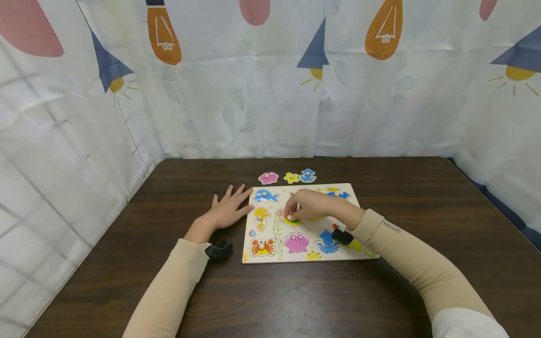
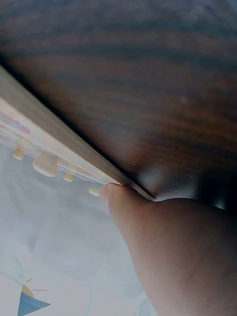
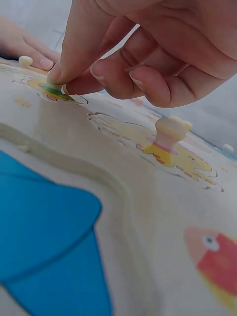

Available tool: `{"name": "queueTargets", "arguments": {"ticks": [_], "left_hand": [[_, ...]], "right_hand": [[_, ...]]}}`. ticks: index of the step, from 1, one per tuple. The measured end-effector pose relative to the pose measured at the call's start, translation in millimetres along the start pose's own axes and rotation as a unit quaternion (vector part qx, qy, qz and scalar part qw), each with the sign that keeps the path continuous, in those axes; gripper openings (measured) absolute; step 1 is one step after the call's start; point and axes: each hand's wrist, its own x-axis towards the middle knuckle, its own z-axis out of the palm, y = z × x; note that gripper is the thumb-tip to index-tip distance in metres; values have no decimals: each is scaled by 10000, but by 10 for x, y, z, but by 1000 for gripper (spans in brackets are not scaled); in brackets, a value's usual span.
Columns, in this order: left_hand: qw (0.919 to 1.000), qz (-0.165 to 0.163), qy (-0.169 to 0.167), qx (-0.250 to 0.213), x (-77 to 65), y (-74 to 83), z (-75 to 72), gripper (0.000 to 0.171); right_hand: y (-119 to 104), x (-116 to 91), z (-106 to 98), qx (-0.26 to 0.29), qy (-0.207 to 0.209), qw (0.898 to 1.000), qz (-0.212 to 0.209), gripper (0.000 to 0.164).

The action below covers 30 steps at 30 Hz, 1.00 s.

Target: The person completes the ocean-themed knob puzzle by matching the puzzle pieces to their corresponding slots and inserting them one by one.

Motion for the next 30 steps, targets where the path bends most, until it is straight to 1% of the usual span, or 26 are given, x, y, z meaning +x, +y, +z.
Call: {"name": "queueTargets", "arguments": {"ticks": [3, 6, 12, 15, 19, 23, 26, 30], "left_hand": [[10000, 0, -28, -37, -6, 5, 6, 72], [10000, 22, -4, -32, 5, -7, 12, 72], [10000, -13, 1, 44, 18, -15, 10, 71], [10000, -18, 3, 46, 7, -13, 13, 71], [10000, -5, 5, 31, -12, -12, 19, 72], [10000, -2, -5, -9, -12, -21, 24, 72], [10000, 4, -2, -39, -8, -26, 17, 73], [10000, 61, 16, -59, -5, -24, 7, 73]], "right_hand": [[30, -21, -11, 30, 0, 10000, -33, 13], [79, -46, -61, 123, 63, 9999, 56, 17], [216, -85, -238, 131, 540, 9983, 159, 21], [260, -106, -318, 258, 813, 9961, 245, 22], [330, -104, -405, 487, 1316, 9889, 479, 23], [425, -72, -464, 749, 1826, 9770, 804, 23], [495, -38, -497, 889, 2024, 9706, 956, 24], [582, 12, -523, 937, 2072, 9674, 1111, 24]]}}
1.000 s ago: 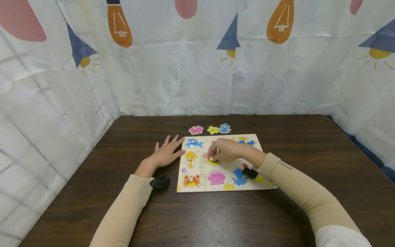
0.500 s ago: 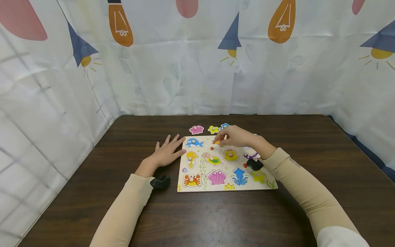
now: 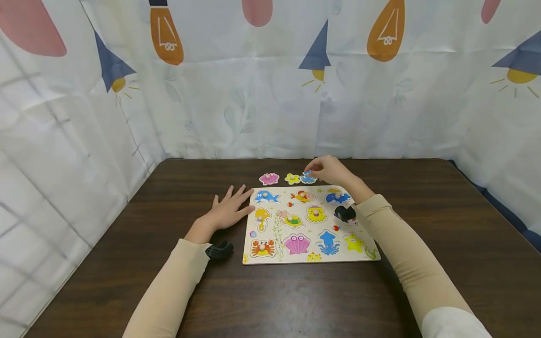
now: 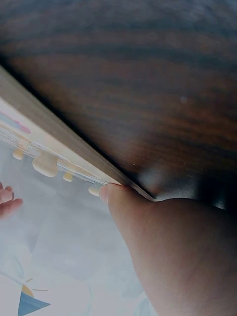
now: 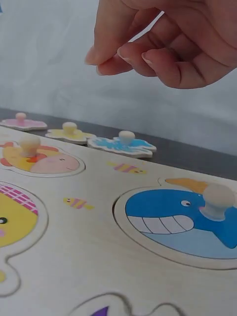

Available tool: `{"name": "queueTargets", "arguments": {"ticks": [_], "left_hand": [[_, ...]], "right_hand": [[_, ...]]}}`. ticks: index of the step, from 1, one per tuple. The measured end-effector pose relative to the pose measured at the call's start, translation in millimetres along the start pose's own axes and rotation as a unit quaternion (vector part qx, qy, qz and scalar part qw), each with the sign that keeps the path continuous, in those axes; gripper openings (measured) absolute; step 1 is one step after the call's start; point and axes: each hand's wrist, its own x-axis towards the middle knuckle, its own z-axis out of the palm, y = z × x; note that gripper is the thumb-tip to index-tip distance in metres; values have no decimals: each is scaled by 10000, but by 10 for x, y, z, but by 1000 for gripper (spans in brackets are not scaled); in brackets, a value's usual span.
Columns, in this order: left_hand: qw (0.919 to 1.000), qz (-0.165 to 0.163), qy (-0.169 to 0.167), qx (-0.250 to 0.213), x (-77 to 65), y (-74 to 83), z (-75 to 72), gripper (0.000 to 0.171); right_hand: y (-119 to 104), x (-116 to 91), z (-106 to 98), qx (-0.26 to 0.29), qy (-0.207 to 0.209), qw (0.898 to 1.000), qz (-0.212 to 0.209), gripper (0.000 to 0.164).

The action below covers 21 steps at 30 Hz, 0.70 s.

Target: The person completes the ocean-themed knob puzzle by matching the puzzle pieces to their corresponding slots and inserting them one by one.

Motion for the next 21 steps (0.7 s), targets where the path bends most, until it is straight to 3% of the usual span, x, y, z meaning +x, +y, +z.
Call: {"name": "queueTargets", "arguments": {"ticks": [21], "left_hand": [[10000, -47, 31, 53, -6, -8, 17, 72]], "right_hand": [[176, 354, 169, 67, 209, 9904, 1362, 20]]}}
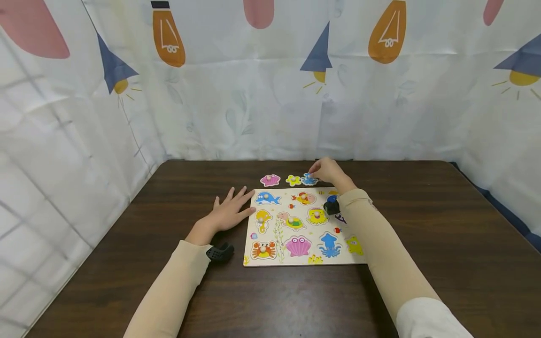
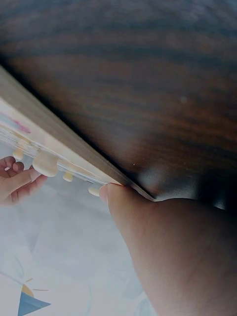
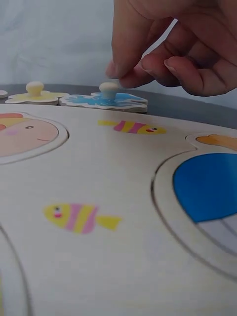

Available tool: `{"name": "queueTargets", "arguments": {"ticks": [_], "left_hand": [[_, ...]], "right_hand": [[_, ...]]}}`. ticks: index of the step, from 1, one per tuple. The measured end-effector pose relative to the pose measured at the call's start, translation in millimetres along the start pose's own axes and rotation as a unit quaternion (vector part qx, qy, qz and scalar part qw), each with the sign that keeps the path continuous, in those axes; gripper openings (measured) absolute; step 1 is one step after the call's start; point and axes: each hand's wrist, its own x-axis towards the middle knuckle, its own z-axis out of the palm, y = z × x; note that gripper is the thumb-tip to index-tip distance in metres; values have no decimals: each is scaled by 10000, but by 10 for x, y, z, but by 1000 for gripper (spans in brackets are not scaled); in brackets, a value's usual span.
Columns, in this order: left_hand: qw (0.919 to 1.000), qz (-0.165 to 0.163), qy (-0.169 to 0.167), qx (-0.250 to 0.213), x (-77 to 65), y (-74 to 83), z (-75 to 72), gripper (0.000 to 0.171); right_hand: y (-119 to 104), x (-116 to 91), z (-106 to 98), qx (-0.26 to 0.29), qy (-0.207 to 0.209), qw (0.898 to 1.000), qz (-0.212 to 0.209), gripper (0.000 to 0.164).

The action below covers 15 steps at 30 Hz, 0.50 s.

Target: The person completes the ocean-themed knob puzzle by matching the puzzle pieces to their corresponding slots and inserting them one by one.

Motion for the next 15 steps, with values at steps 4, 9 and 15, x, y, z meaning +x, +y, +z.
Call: {"name": "queueTargets", "arguments": {"ticks": [4, 9, 15], "left_hand": [[10000, -22, 4, 22, 7, 8, -7, 72], [10000, -29, -3, 52, 9, 18, -14, 72], [10000, -14, -50, 2, 11, 16, -16, 73]], "right_hand": [[10, 37, 14, -59, 23, 9999, 130, 19], [4, 56, 36, -159, 12, 9996, 222, 19], [7, 78, 66, -403, 3, 9989, 229, 21]]}}
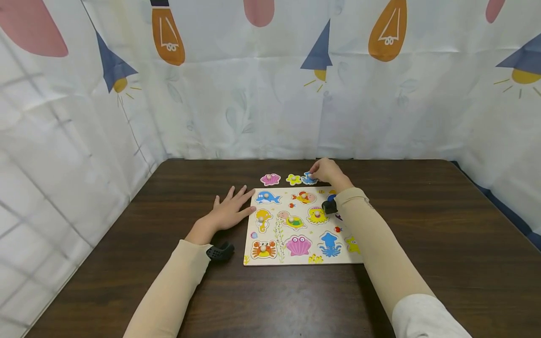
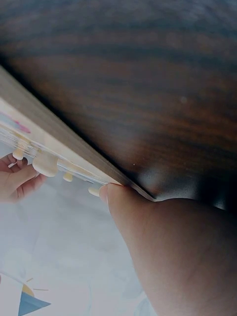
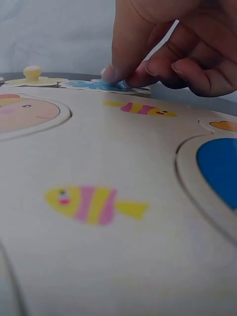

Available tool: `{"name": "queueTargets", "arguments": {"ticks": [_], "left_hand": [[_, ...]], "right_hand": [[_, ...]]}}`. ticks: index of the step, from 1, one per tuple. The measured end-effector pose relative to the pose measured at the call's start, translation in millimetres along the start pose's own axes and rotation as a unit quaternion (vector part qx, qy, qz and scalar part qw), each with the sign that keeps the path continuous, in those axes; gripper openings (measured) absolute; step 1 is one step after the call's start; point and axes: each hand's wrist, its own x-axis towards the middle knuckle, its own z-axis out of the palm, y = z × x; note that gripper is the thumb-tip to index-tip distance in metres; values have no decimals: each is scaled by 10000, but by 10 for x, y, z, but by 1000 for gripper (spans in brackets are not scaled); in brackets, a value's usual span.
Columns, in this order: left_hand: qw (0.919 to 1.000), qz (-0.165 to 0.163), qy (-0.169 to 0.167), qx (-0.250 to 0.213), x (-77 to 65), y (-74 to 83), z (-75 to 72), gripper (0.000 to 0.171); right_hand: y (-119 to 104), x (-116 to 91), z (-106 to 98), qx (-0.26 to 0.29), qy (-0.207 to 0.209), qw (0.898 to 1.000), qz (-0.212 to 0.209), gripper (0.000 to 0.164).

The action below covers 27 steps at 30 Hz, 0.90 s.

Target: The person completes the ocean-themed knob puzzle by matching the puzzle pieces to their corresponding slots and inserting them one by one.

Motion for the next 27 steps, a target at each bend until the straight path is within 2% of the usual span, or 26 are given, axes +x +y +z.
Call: {"name": "queueTargets", "arguments": {"ticks": [13, 27], "left_hand": [[10000, -12, 33, 12, -23, 7, -15, 71], [10000, -9, -20, -2, 7, -38, 15, 71]], "right_hand": [[-104, -66, -10, -497, 178, 9985, 121, 21], [-59, -98, -19, -681, 215, 9974, -94, 23]]}}
